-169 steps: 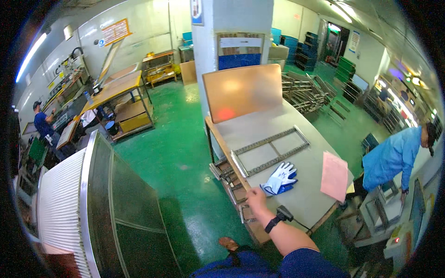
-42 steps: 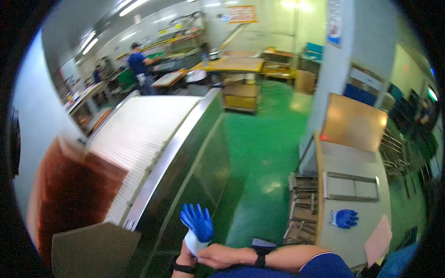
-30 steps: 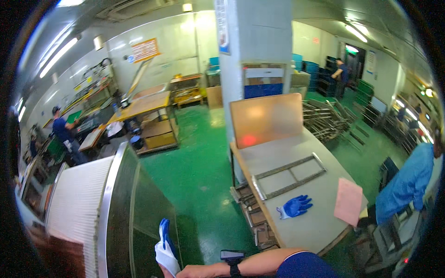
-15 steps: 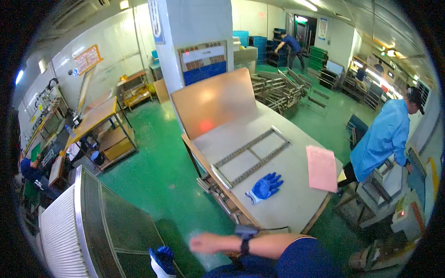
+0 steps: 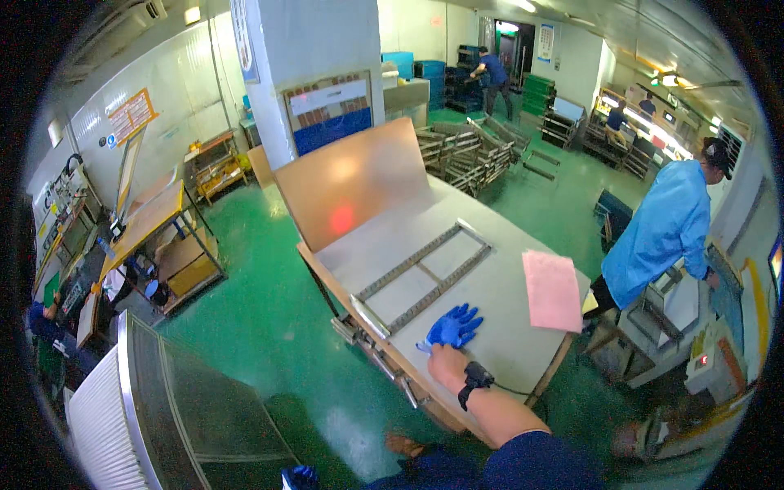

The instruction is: The recorder puts on protective gloves and moves copper-colored metal sheets from a drying or processing rack to an inspection table, then reviews a pink work order document.

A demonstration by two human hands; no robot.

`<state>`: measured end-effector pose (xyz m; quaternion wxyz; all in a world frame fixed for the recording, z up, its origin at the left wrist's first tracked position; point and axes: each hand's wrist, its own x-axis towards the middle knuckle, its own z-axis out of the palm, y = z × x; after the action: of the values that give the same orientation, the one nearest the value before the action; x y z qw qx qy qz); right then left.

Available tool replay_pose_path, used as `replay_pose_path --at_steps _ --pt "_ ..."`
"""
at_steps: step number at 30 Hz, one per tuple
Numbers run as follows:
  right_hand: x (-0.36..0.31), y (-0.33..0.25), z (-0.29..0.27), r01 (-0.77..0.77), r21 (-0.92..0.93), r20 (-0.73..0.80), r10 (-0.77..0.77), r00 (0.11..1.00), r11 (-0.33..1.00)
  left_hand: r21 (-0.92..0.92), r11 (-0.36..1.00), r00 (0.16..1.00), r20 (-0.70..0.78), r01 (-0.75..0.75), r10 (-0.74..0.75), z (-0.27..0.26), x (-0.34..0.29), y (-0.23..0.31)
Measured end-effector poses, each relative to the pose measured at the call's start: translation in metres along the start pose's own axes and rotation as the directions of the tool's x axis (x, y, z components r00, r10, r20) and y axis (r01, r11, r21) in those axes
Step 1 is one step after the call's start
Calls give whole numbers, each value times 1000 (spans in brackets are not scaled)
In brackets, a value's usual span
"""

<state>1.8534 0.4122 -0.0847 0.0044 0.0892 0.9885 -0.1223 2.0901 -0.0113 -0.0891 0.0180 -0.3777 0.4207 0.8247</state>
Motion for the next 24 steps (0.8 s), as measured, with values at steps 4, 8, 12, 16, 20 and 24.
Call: replay_pose_path --at_steps 4,8,12,16,20,24 --pt "6 2 -7 -6 102 53 1 999 995 72 997 999 30 -22 20 21 -30 14" --pt "-5 -66 -63 168 224 202 -215 956 960 213 963 986 14 -165 166 28 -43 22" --pt "-45 -133 -78 584 292 376 -653 658 757 561 657 857 228 -504 462 85 -67 50" --pt "-101 -187 -57 681 525 340 -859 383 511 689 234 681 494 -686 540 101 -61 51" --pt "-134 -215 -25 703 602 312 -922 228 378 826 107 788 479 -554 386 89 -67 49" --pt "-150 -220 -37 473 778 319 -909 269 413 827 250 844 410 -504 345 54 -68 34"
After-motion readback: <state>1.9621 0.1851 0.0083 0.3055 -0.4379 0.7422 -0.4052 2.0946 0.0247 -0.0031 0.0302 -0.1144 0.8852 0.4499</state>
